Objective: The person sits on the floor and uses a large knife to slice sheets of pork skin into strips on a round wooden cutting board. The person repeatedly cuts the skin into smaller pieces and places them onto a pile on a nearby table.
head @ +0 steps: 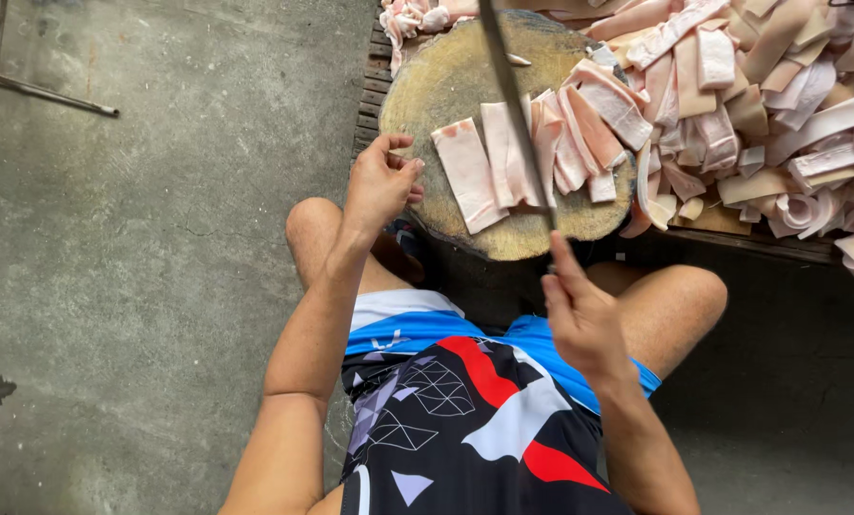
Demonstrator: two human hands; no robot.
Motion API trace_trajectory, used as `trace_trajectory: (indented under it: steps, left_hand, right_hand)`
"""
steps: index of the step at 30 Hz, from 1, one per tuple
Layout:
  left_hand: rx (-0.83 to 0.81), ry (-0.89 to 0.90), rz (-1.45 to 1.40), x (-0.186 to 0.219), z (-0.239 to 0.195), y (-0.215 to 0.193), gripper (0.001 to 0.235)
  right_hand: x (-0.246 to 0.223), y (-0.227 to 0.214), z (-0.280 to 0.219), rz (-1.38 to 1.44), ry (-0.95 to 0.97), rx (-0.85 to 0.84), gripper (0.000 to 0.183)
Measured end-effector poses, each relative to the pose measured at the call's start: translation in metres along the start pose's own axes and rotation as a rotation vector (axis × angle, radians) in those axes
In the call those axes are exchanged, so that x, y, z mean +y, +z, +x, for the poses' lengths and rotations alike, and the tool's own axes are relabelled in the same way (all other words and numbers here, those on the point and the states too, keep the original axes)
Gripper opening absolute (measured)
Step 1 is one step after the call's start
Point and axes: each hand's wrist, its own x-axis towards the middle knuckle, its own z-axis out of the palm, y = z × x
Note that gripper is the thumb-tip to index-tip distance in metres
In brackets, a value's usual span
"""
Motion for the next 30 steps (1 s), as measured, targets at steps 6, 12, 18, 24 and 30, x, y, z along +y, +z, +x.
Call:
trace_trajectory:
  steps: [6, 12, 18, 24, 30]
  left_hand:
    - [0.053, 0.015, -0.103, -0.013, -0.017, -0.02, 0.026]
    - [0.064, 0.025, -0.157, -0.023, -0.017, -0.03, 0.023]
    - [-0.01, 0.079, 0.095, -0.021, 0.004, 0.008, 0.041]
    - [0.011, 0.371, 0.608, 0.003, 0.056, 0.069, 0.038]
    - [-0.109, 0.286, 0.903, 0.025, 0.089, 0.094, 0.029]
  right_hand:
    - [0.005, -0.009, -0.033, 0.336, -0.717, 0.039, 0.057]
    - [0.058, 0.067, -0.01, -0.357, -0.282, 0.033, 0.056]
    - [0.038, 0.029, -0.009, 0.364, 0.366, -0.181, 0.061]
    - [0.021, 0.004, -0.05, 0.214, 0.262, -0.099, 0.066]
    - [0.028, 0.004, -0.068, -0.036, 0.357, 0.008, 0.061]
